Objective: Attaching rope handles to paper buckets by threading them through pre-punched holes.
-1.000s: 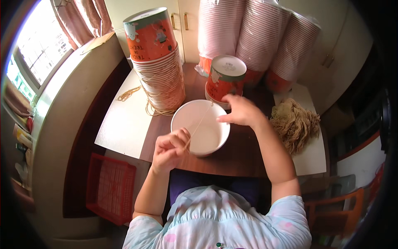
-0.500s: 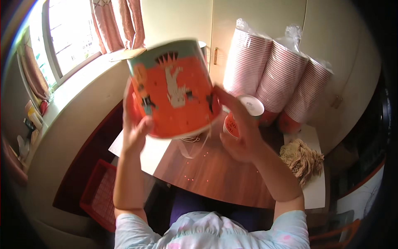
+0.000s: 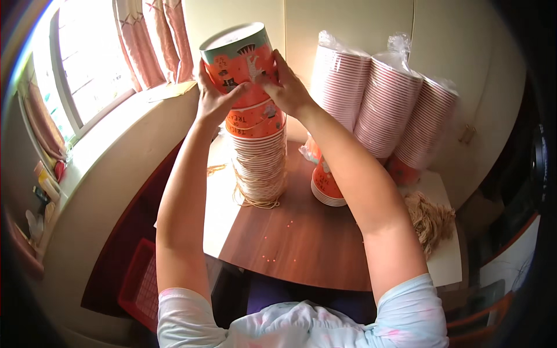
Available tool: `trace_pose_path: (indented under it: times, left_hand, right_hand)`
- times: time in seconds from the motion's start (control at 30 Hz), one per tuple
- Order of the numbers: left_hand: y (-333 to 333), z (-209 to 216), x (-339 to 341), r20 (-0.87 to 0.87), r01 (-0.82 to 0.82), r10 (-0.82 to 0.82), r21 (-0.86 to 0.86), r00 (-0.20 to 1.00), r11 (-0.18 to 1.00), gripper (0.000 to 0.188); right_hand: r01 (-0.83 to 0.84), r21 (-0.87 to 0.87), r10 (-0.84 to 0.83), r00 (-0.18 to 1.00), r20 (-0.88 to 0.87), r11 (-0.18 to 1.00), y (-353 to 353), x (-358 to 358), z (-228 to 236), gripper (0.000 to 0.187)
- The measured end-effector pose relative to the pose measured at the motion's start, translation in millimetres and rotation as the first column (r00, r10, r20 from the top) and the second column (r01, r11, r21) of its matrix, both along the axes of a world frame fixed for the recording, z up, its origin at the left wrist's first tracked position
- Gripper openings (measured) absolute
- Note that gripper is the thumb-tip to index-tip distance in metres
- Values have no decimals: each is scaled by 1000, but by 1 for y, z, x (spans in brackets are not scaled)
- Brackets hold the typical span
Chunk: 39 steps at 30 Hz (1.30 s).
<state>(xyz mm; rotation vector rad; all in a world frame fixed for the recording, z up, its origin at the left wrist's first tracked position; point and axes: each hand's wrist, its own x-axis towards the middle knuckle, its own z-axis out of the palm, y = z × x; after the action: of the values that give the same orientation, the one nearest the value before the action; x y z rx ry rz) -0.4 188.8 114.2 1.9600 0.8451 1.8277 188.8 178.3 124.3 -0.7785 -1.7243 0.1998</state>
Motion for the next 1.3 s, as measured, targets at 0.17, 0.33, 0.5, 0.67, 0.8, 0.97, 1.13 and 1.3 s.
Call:
trace_pose_path:
  times: [0.17, 0.33, 0.5, 0.67, 0.8, 0.97, 1.13, 1.3]
  left_hand:
    - [32, -42, 6, -114, -105, 95, -86, 989, 991, 122]
    - [24, -93, 7, 49, 72, -68, -87, 996, 994, 116]
    - [-43, -105, 29, -96, -506, 570, 357, 816, 785, 86]
    - [-100, -215, 121, -298, 41, -70, -103, 952, 994, 99]
    - [-85, -277, 175, -409, -67, -86, -345, 909, 936, 124]
    - [-90, -274, 212, -355, -134, -6, -369, 935, 920, 128]
    - [-92, -283, 216, -328, -158, 24, -387, 944, 908, 133]
    - [-90, -285, 222, -298, -172, 51, -397, 953, 901, 136]
  right_hand:
    - [5, -435, 5, 1000, 22, 901, 26, 17, -53, 59]
    - [113, -500, 73, 939, 336, 858, -17, 62, -76, 56]
    - [568, -311, -277, 720, 636, 762, -108, 133, -65, 41]
    - [500, 260, -542, 578, 610, 826, -114, 179, -148, 35]
    - [493, 36, -412, 683, 603, 869, -100, 175, -164, 27]
    - [473, -60, -411, 816, 407, 879, -93, 167, -152, 22]
    - [461, -60, -394, 813, 429, 885, -93, 154, -136, 19]
    - [427, -232, -338, 877, 341, 874, -93, 158, -139, 18]
